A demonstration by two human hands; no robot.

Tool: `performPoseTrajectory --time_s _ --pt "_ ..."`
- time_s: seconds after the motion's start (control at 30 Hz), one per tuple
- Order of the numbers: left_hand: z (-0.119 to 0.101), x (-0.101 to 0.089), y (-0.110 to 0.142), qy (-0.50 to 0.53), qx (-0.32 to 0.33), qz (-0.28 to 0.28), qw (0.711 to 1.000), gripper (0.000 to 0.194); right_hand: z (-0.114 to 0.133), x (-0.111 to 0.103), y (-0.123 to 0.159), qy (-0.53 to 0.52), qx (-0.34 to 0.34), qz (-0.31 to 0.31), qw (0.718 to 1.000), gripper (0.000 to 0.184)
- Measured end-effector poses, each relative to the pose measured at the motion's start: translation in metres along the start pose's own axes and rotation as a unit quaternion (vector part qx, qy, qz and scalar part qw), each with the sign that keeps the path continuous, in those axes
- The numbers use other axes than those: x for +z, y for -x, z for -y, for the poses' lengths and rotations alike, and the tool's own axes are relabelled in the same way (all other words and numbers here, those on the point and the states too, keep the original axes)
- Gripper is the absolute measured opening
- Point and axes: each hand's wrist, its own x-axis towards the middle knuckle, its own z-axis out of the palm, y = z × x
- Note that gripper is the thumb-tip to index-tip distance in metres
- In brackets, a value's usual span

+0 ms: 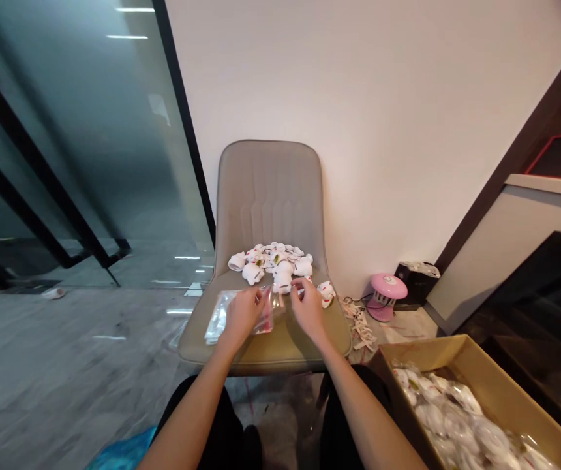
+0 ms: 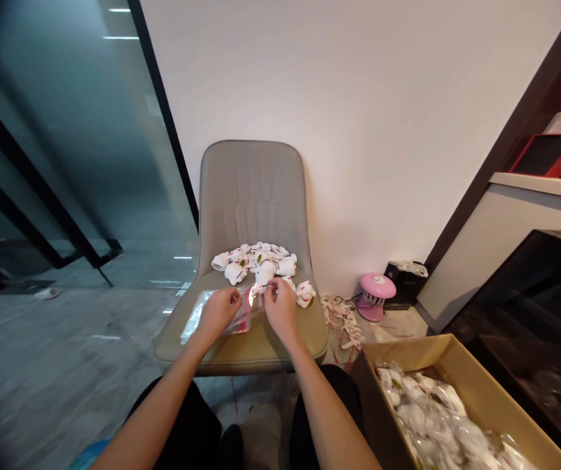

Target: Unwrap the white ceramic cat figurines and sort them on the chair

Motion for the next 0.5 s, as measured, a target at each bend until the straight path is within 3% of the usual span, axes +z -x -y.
performPoseTrajectory --time_s 0.27,0.5 --pt "0.009 0.003 -0.001 -0.129 -0.052 0.030 0.990 0.021 0.012 0.017 -0.008 0.147 -0.062 0.025 0.987 0.021" --pt "0.005 0.005 -0.006 -0.099 -0.067 0.090 0.989 0.022 0.019 0.036 0.000 0.219 0.018 0.093 0.971 0.039"
